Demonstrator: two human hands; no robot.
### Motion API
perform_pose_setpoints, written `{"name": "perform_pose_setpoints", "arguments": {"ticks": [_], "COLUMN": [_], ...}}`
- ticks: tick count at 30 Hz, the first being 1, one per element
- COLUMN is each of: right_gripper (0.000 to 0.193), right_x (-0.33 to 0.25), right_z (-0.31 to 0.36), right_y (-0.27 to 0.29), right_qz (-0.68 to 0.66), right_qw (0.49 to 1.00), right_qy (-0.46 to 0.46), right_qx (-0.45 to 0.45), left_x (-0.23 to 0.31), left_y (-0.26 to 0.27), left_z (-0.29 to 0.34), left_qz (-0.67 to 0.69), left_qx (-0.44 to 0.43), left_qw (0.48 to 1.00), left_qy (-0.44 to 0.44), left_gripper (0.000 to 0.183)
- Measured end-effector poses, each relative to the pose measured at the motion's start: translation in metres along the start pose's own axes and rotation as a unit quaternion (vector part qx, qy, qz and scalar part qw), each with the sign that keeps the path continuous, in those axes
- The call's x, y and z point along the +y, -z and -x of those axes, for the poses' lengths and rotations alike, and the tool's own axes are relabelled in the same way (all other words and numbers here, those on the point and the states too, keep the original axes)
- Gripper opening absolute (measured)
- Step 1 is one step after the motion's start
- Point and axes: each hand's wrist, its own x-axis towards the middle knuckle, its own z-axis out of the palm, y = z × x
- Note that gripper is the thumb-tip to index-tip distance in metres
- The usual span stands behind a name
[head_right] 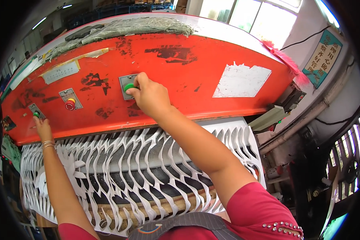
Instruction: Sorting and organizing white shoe components on a machine and into bags.
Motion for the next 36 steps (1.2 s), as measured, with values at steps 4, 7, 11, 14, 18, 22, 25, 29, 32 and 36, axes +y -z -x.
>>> {"name": "perform_pose_setpoints", "arguments": {"ticks": [4,7,11,14,18,22,25,29,32,36], "right_gripper": [0.034,0.031,0.034,0.048,0.058,0.056,0.055,0.050,0.049,0.055], "right_x": [0.003,0.043,0.050,0.044,0.044,0.053,0.048,0.061,0.086,0.115], "right_z": [0.033,0.088,0.182,0.243,0.280,0.302,0.300,0.282,0.250,0.183], "right_y": [0.024,0.063,0.103,0.116,0.107,0.100,0.100,0.095,0.084,0.045], "right_qz": [-0.099,-0.075,-0.056,-0.027,0.058,0.049,0.067,0.001,-0.067,0.042], "right_qw": [0.994,0.984,0.873,0.825,0.861,0.918,0.901,0.826,0.909,0.967], "right_qy": [0.023,-0.013,-0.084,-0.041,0.032,0.038,0.009,0.042,0.015,-0.149], "right_qx": [-0.052,-0.163,-0.478,-0.564,-0.503,-0.391,-0.429,-0.563,-0.411,-0.204], "left_x": [0.030,0.103,0.222,0.253,0.272,0.275,0.262,0.230,0.221,0.234], "left_y": [0.063,0.077,0.147,0.169,0.174,0.167,0.166,0.167,0.177,0.169], "left_z": [0.023,0.112,0.286,0.368,0.409,0.423,0.435,0.454,0.441,0.419], "left_qz": [0.044,-0.003,0.054,0.076,-0.033,-0.045,-0.045,-0.032,0.022,-0.027], "left_qx": [-0.216,-0.358,-0.602,-0.628,-0.568,-0.529,-0.517,-0.504,-0.581,-0.465], "left_qw": [0.974,0.928,0.796,0.738,0.780,0.809,0.818,0.830,0.792,0.883], "left_qy": [0.046,-0.100,0.026,-0.235,-0.262,-0.252,-0.248,-0.239,-0.184,-0.060], "left_gripper": [0.059,0.029,0.015,0.013,0.022,0.020,0.020,0.021,0.025,0.019]}}
